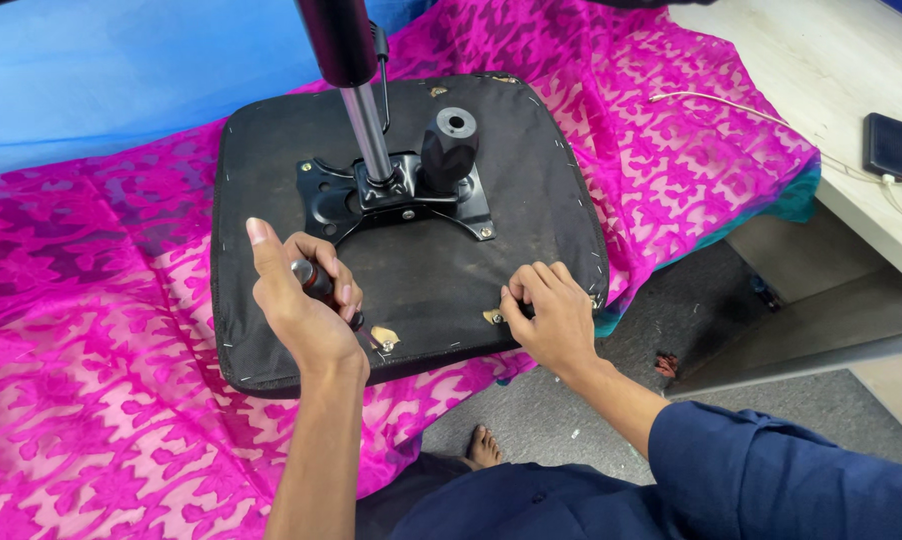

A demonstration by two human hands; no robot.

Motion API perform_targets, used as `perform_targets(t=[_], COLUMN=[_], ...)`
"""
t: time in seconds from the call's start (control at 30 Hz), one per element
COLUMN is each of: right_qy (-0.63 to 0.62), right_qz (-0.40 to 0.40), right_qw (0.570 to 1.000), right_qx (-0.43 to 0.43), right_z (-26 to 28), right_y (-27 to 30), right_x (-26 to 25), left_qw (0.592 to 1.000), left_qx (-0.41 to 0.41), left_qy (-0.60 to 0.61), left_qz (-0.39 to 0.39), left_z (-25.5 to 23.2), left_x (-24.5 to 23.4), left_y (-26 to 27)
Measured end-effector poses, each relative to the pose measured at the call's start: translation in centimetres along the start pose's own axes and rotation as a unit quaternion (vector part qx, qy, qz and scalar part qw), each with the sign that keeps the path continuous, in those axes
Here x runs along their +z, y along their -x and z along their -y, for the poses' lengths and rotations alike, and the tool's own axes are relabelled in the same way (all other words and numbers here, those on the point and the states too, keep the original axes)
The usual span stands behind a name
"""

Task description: The person uses a screwdriver to tighten screws on the underside of an inverted chair seat, securing the metal mounting plate to the seat base. The person works on multiple screw locations around the central gas lift post.

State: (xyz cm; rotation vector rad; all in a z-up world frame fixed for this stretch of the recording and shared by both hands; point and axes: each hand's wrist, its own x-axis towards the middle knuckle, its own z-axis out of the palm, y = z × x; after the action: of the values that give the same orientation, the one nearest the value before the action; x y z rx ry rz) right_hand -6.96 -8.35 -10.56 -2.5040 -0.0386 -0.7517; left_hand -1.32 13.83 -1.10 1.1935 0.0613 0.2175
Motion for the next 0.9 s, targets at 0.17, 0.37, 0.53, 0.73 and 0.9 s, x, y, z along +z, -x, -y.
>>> perform_targets(t=[0.17, 0.37, 0.53, 0.73, 0.9], right_qy=[0.000, -0.004, 0.003, 0.004, 0.004], right_qz=[0.008, 0.011, 0.013, 0.009, 0.004], right_qw=[1.000, 1.000, 1.000, 1.000, 1.000], right_qx=[0.001, 0.006, 0.011, 0.003, 0.005], right_z=[-0.14, -0.18, -0.13, -0.19, 0.03], right_y=[0.01, 0.06, 0.02, 0.07, 0.03], right_x=[0.03, 0.11, 0.10, -0.01, 0.17], left_qw=[1.000, 1.000, 1.000, 1.000, 1.000], left_qx=[0.001, 0.003, 0.011, 0.007, -0.005], left_qy=[0.001, -0.010, -0.021, -0.013, -0.004], left_qz=[0.003, 0.005, 0.010, 0.018, 0.015], left_z=[0.26, 0.46, 0.57, 0.67, 0.61], left_x=[0.21, 0.14, 0.27, 0.26, 0.07], left_y=[0.09, -0.18, -0.17, 0.21, 0.31])
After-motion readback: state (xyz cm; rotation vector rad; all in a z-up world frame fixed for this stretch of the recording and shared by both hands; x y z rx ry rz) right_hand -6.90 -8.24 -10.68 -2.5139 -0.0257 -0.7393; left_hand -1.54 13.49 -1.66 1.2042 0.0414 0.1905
